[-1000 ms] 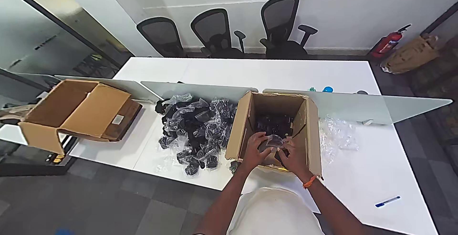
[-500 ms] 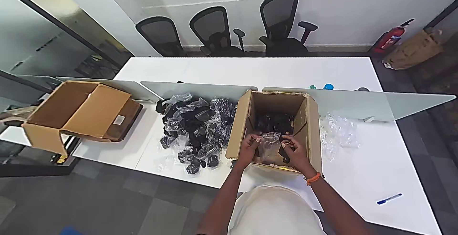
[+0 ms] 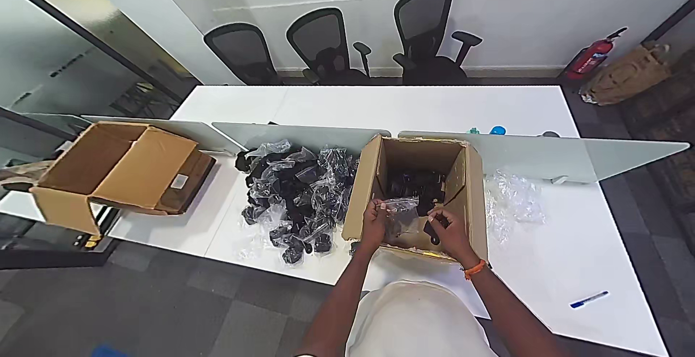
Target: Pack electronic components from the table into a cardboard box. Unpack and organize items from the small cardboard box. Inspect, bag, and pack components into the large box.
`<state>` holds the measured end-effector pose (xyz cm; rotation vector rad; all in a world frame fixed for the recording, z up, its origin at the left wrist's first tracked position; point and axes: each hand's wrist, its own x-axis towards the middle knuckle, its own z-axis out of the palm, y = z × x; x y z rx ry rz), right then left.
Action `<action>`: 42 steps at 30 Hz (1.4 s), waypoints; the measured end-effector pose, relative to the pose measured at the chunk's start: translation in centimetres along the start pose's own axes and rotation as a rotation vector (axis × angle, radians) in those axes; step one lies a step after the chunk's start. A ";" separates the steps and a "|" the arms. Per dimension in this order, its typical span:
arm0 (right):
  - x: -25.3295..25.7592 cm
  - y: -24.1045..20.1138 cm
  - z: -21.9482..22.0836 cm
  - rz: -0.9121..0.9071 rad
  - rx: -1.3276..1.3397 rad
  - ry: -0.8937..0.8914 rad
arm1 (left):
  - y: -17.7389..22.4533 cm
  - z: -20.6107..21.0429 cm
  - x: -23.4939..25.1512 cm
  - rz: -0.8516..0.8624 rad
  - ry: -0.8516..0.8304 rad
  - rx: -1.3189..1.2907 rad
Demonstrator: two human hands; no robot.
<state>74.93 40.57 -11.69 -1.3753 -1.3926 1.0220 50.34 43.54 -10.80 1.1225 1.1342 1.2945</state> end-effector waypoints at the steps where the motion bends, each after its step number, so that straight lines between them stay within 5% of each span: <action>1: -0.1 0.0 0.2 0.018 -0.065 -0.054 | 0.1 0.1 -0.1 0.001 -0.033 0.008; 6: -0.2 -1.0 0.9 0.083 -0.402 -0.309 | 0.1 0.1 -0.2 0.002 -0.099 0.036; 12: 0.0 -0.8 0.3 0.034 -0.161 -0.197 | 0.0 0.1 -0.2 0.058 -0.022 0.060; 20: 0.1 -1.3 0.6 0.116 -0.204 -0.226 | 0.2 -0.1 -0.4 0.058 -0.219 0.024; 33: -0.3 -1.2 0.9 0.098 -0.529 -0.237 | 0.1 0.5 -0.3 0.092 0.059 0.017; 39: -1.0 -1.4 1.3 -0.070 -0.784 -0.223 | -0.6 0.8 -1.0 0.398 -0.138 0.586; 42: -1.0 -1.4 1.4 -0.112 -0.801 -0.216 | -1.2 1.1 -1.1 0.338 -0.281 0.723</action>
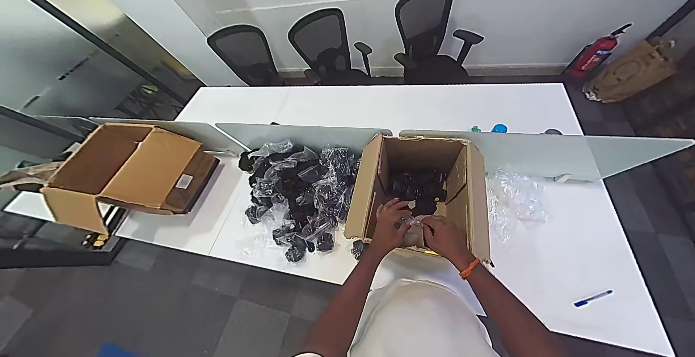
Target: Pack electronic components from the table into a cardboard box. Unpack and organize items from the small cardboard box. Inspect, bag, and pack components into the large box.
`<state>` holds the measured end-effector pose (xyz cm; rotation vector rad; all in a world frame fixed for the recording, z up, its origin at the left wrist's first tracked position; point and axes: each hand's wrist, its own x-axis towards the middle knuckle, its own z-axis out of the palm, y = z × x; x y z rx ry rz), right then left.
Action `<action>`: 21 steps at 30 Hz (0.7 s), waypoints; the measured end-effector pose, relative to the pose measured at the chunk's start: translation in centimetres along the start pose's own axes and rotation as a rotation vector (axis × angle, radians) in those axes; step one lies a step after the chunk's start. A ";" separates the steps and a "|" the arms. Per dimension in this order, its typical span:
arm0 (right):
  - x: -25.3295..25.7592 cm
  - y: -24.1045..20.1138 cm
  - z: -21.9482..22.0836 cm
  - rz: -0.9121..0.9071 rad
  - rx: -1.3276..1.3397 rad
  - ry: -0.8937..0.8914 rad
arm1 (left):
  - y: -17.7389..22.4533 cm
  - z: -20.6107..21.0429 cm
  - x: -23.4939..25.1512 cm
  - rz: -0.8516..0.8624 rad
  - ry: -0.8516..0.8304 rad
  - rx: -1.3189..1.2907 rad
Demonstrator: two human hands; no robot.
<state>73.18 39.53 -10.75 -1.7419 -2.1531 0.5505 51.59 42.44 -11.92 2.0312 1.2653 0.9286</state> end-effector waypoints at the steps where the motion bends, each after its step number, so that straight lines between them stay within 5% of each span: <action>1: 0.0 0.0 -0.1 0.002 -0.005 -0.007 | -0.1 0.0 0.1 -0.023 -0.018 -0.013; 6: 0.2 -0.6 -0.5 0.043 -0.030 -0.106 | -0.3 -0.2 0.2 -0.087 0.106 -0.119; 10: 0.4 -1.0 -1.2 0.108 -0.021 -0.231 | 0.3 -0.3 0.1 -0.144 0.015 -0.063; 16: 0.0 -0.2 -0.5 0.054 0.114 -0.055 | 0.3 -0.7 0.6 -0.170 -0.148 -0.186; 21: 0.6 0.5 -0.4 0.073 0.444 -0.093 | 0.3 -0.9 0.8 -0.151 -0.252 -0.312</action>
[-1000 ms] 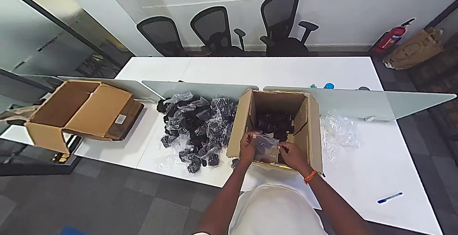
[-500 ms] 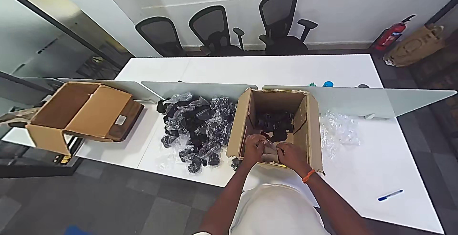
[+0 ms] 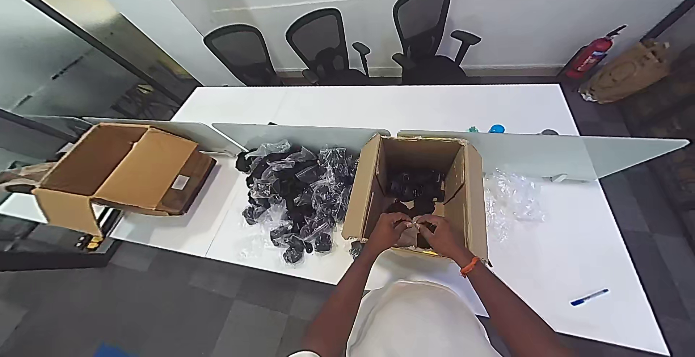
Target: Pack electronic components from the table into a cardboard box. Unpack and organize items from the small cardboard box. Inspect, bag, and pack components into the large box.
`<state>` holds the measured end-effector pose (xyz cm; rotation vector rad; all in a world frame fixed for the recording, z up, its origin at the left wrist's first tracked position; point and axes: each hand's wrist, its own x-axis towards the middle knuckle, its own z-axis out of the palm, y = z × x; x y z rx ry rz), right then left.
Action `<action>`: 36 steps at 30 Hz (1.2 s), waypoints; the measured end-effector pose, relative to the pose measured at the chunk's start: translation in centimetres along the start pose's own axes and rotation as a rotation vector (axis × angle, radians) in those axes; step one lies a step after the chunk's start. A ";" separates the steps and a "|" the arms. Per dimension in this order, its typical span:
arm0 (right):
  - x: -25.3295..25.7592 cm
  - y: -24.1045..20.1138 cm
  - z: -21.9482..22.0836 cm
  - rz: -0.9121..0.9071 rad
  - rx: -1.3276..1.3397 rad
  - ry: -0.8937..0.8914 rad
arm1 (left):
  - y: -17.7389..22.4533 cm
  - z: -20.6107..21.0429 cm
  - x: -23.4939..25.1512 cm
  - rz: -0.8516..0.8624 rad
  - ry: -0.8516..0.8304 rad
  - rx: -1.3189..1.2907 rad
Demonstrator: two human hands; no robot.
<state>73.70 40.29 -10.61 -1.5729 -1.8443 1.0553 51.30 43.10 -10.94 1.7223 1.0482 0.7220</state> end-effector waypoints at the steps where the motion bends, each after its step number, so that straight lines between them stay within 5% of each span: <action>1: 0.1 0.2 0.1 -0.019 0.057 0.008 | -0.1 -0.1 0.0 0.003 -0.005 -0.034; 26: 0.6 -0.6 0.4 -0.027 0.149 0.051 | -0.3 -0.4 0.1 0.028 0.059 -0.195; 36: 0.4 0.2 0.9 -0.091 0.122 0.067 | 0.2 -0.1 0.1 0.011 0.035 -0.046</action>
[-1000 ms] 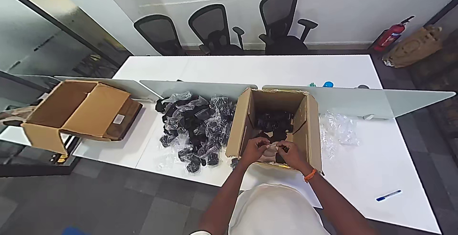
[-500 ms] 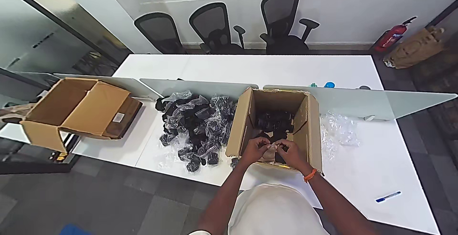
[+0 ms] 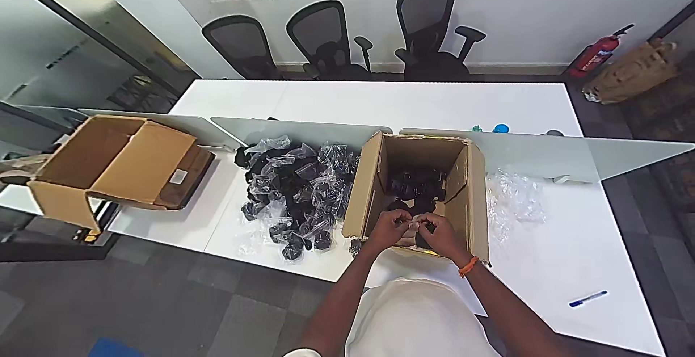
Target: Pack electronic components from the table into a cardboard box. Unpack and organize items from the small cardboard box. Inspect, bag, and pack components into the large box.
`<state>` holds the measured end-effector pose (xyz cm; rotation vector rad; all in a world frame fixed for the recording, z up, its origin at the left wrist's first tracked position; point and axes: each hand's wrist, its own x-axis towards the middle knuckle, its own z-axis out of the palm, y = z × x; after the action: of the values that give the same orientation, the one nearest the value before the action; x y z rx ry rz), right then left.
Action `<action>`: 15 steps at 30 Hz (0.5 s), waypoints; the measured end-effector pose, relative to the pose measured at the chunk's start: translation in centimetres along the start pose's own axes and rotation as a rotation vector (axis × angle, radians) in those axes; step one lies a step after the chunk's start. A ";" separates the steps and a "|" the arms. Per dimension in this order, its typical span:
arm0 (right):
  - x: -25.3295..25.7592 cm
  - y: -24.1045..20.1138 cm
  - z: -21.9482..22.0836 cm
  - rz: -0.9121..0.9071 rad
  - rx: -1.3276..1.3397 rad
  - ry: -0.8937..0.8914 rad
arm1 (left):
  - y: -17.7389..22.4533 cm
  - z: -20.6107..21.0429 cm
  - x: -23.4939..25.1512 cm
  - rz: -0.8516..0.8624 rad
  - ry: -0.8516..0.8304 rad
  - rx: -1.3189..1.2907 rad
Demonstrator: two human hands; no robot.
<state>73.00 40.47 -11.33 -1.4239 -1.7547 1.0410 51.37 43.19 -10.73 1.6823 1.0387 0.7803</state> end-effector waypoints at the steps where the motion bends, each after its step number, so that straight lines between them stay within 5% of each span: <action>1: 0.0 0.0 0.0 0.002 -0.002 -0.003 | 0.0 0.0 0.0 0.001 0.001 0.005; 15: -0.2 0.0 0.0 -0.038 -0.077 0.021 | 0.2 0.2 -0.3 0.041 -0.007 0.038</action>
<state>73.05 40.30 -11.38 -1.4377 -1.8175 0.9448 51.45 42.87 -10.62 1.7421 1.0225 0.7856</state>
